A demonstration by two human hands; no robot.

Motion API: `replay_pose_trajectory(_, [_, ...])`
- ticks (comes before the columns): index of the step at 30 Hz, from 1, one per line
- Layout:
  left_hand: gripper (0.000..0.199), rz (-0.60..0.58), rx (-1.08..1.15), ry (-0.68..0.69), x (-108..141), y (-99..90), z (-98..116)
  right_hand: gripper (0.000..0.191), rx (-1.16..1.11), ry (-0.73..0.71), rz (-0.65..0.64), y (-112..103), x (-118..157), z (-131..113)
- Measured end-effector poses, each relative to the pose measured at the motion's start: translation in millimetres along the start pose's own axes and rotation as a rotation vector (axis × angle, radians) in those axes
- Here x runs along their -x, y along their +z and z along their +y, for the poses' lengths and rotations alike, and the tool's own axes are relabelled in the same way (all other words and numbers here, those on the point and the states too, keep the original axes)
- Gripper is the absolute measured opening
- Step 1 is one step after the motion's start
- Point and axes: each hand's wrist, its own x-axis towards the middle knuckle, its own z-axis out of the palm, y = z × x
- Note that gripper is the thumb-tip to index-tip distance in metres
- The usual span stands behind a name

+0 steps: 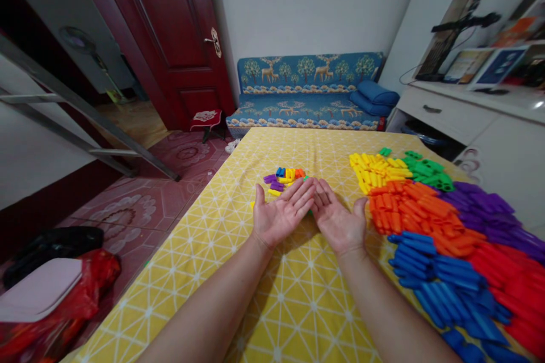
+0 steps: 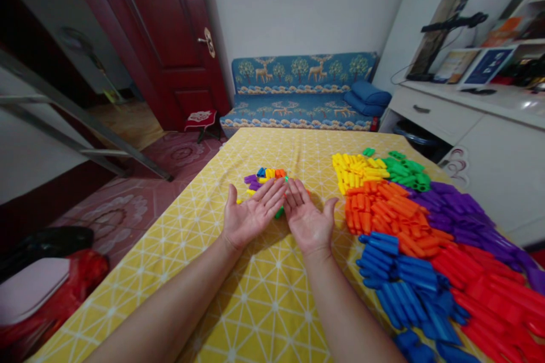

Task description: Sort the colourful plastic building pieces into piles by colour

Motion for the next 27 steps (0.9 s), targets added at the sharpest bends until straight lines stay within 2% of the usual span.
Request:
replay_pose_trajectory(4, [0.103, 0.018, -0.055, -0.015, -0.9, 3.2, -2.5, 0.082, 0.06, -0.009, 0.032, -1.0, -1.5, 1.1])
replay_pose_trajectory(9, [0.097, 0.116, -0.039, 0.107, -5.9, -7.3, 2.2, 0.081, 0.175, -0.097, -0.041, -4.4, -1.8, 2.0])
replay_pose_trajectory(12, [0.097, 0.201, -0.006, 0.18, -8.3, -15.2, 6.2, 0.079, 0.272, -0.15, -0.013, -5.9, -3.6, -1.2])
replay_pose_trajectory(14, [0.091, 0.276, -0.027, 0.232, -10.0, -18.2, 8.3, 0.07, 0.432, -0.285, 0.065, -7.2, -6.7, -3.7])
replay_pose_trajectory(16, [0.077, 0.375, -0.123, 0.297, -11.8, -19.1, 9.0, 0.052, 0.743, -0.503, 0.164, -10.0, -10.3, -5.3])
replay_pose_trajectory(18, [0.06, 0.498, -0.369, 0.361, -13.1, -18.7, 7.5, 0.037, 1.162, -0.681, 0.229, -14.4, -12.9, -5.3])
replay_pose_trajectory(20, [0.044, 0.588, -0.799, 0.431, -12.8, -17.6, 3.5, 0.033, 1.561, -0.737, 0.231, -19.4, -13.4, -3.7])
replay_pose_trajectory(21, [0.037, 0.588, -1.058, 0.465, -11.9, -17.1, 0.9, 0.035, 1.723, -0.74, 0.23, -21.7, -12.9, -2.5])
replay_pose_trajectory(22, [0.034, 0.552, -1.321, 0.491, -10.7, -16.7, -1.8, 0.038, 1.855, -0.738, 0.238, -23.6, -12.0, -1.3])
replay_pose_trajectory(24, [0.033, 0.396, -1.768, 0.491, -8.1, -17.1, -6.5, 0.042, 2.043, -0.737, 0.262, -26.2, -9.7, 0.7])
replay_pose_trajectory(26, [0.036, 0.258, -2.042, 0.421, -6.6, -19.1, -8.7, 0.037, 2.137, -0.736, 0.259, -27.3, -7.8, 1.8])
replay_pose_trajectory(27, [0.034, 0.226, -2.115, 0.383, -6.7, -20.7, -8.7, 0.032, 2.157, -0.732, 0.248, -27.3, -7.1, 2.2])
